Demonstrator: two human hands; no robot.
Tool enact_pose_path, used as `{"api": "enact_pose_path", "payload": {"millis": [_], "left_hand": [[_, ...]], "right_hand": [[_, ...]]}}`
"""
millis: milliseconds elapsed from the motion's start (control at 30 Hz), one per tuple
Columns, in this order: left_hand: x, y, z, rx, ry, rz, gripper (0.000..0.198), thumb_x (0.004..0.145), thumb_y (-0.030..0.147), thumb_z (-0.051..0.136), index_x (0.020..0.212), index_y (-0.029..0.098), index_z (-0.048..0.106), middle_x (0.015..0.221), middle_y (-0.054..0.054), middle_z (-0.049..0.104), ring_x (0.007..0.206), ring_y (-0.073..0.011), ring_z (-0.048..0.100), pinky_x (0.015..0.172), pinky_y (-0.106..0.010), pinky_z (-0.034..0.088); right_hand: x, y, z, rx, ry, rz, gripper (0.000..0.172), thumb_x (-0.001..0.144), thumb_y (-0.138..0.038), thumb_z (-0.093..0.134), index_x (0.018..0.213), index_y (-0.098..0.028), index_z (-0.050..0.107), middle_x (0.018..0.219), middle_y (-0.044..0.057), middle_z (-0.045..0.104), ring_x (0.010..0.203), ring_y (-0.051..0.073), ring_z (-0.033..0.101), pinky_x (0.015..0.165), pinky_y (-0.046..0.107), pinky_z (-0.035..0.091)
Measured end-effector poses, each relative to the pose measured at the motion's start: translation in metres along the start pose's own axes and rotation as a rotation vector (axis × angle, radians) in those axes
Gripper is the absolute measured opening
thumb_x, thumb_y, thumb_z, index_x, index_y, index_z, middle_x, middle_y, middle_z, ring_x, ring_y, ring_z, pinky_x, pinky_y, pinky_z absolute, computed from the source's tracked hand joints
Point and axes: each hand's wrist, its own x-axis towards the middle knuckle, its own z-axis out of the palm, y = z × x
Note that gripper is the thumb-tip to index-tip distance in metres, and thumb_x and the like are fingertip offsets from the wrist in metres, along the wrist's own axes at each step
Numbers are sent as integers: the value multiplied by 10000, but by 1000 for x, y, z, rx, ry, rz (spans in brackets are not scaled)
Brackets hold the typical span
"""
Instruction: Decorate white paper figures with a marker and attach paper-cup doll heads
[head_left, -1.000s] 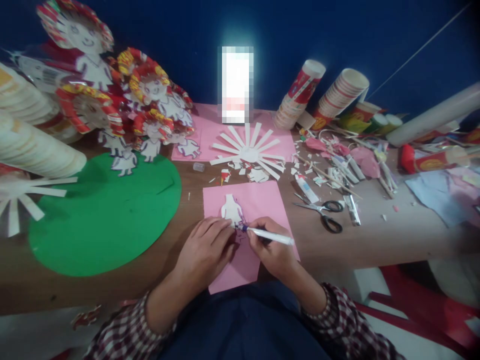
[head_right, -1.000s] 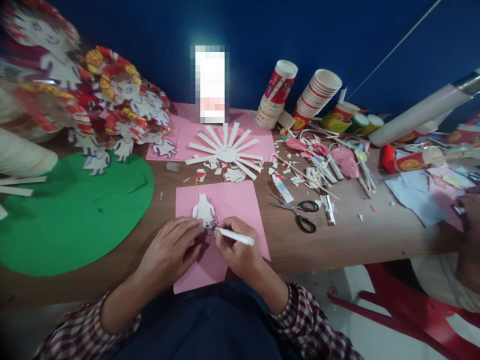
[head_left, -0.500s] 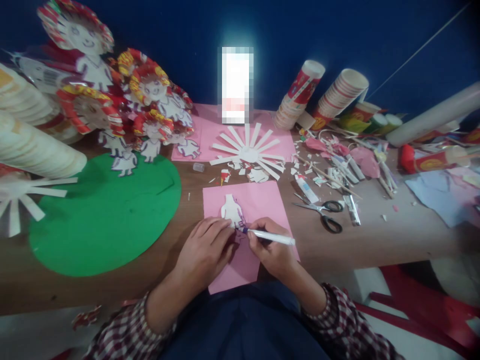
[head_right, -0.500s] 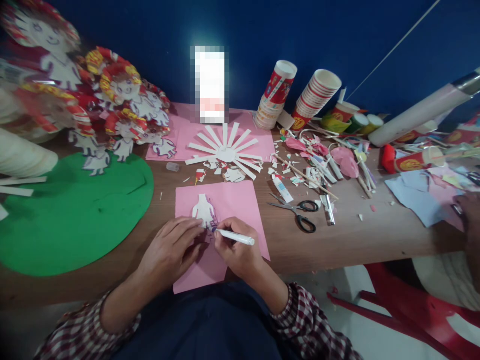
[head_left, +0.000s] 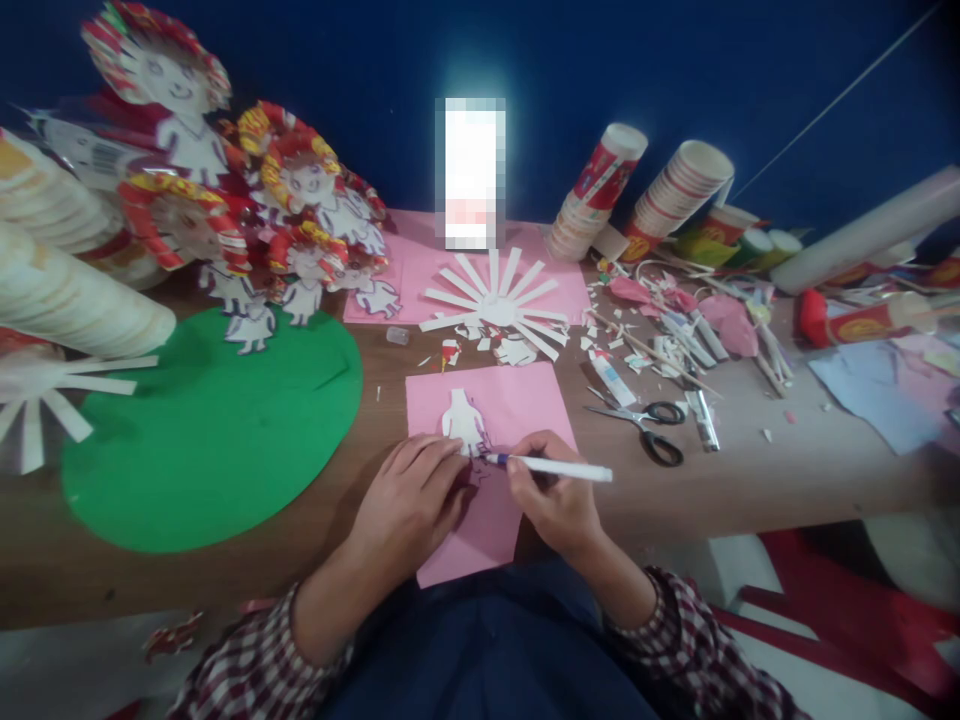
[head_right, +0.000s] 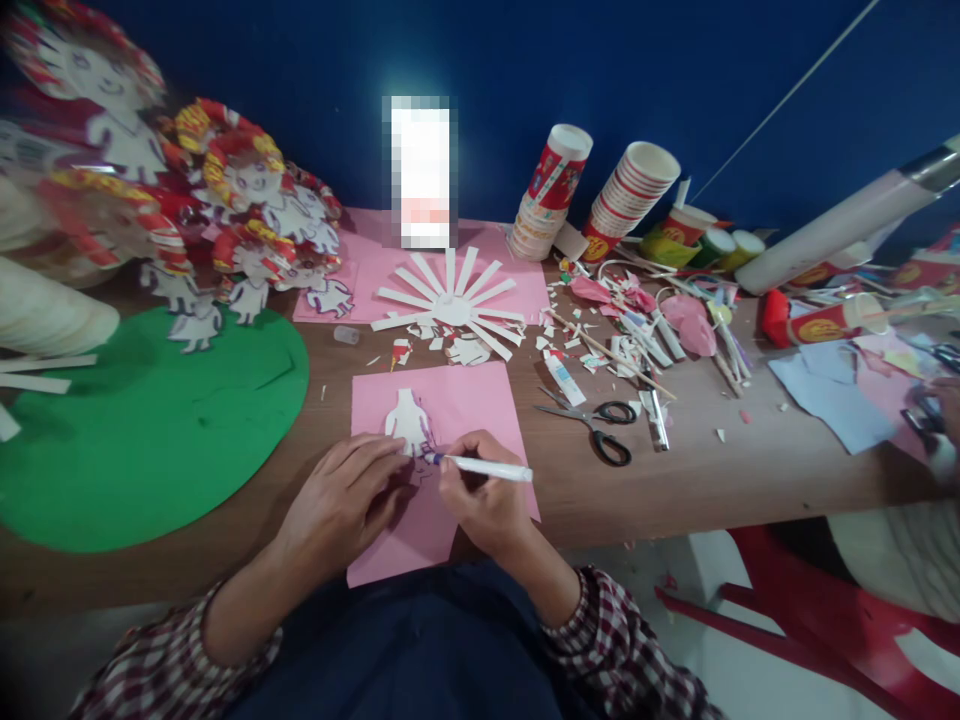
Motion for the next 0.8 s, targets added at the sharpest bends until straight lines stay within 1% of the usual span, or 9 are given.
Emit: {"api": "enact_pose_path", "payload": {"millis": [133, 233, 333, 433, 533, 633, 700, 767, 800], "left_hand": [[-1, -1, 0, -2, -26, -11, 220, 875, 196, 566, 1088, 143, 587, 1155, -120, 620, 1074, -279, 540, 964, -472, 470], [-1, -1, 1, -1, -44, -22, 236, 877, 184, 556, 1107, 141, 580, 1180, -131, 606, 1074, -279, 544, 960, -481, 468], [0, 0, 0, -22, -8, 1, 249, 893, 181, 540, 1135, 129, 569, 1156, -136, 617, 1077, -268, 549, 958, -470, 466], [-1, 3, -9, -83, 62, 12, 196, 899, 188, 552, 1088, 154, 591, 1138, -117, 624, 1090, -250, 549, 967, -439, 453], [1, 2, -23, -151, 93, -9, 174, 901, 204, 560, 1066, 181, 608, 1133, -97, 623, 1096, -228, 554, 960, -396, 444], [13, -8, -34, -137, 106, -72, 175, 916, 245, 533, 1050, 179, 624, 1106, -89, 634, 1070, -219, 570, 941, -370, 443], [27, -19, -33, -137, 94, -140, 195, 927, 283, 503, 1015, 166, 631, 1029, -81, 651, 996, -209, 596, 891, -346, 461], [45, -31, -28, -135, 1, -245, 209, 926, 302, 485, 961, 171, 644, 943, -56, 651, 862, -179, 615, 787, -300, 479], [54, -36, -24, -124, -19, -258, 212, 913, 314, 499, 947, 169, 651, 903, -50, 648, 801, -173, 613, 736, -291, 477]], "right_hand": [[-1, 8, -5, 225, 31, 59, 55, 850, -243, 579, 842, -195, 553, 618, -41, 514, 477, 86, 451, 428, 189, 367], [0, 13, -5, 296, 20, 88, 109, 881, -298, 568, 920, -197, 583, 645, -29, 540, 492, 93, 467, 439, 200, 387], [2, 13, -4, 337, 18, 113, 149, 880, -341, 579, 882, -192, 589, 606, -34, 538, 464, 88, 452, 422, 198, 383], [4, 9, -4, 377, 9, 122, 195, 862, -378, 609, 891, -188, 573, 564, -50, 517, 429, 81, 435, 401, 196, 373], [4, 8, -5, 411, -28, 128, 250, 823, -401, 661, 928, -196, 563, 564, -56, 525, 421, 79, 444, 401, 198, 382], [3, 9, -5, 427, -26, 131, 268, 810, -410, 675, 939, -203, 565, 541, -67, 510, 403, 75, 437, 388, 191, 368], [4, 10, -4, 427, -2, 134, 261, 810, -415, 672, 920, -201, 570, 520, -71, 500, 388, 73, 422, 372, 187, 351], [5, 11, -2, 432, 35, 132, 256, 802, -419, 678, 880, -196, 579, 547, -53, 538, 404, 73, 433, 376, 186, 352], [5, 12, -2, 441, 58, 127, 254, 800, -420, 680, 858, -193, 581, 574, -39, 564, 422, 73, 448, 389, 187, 362]]}}
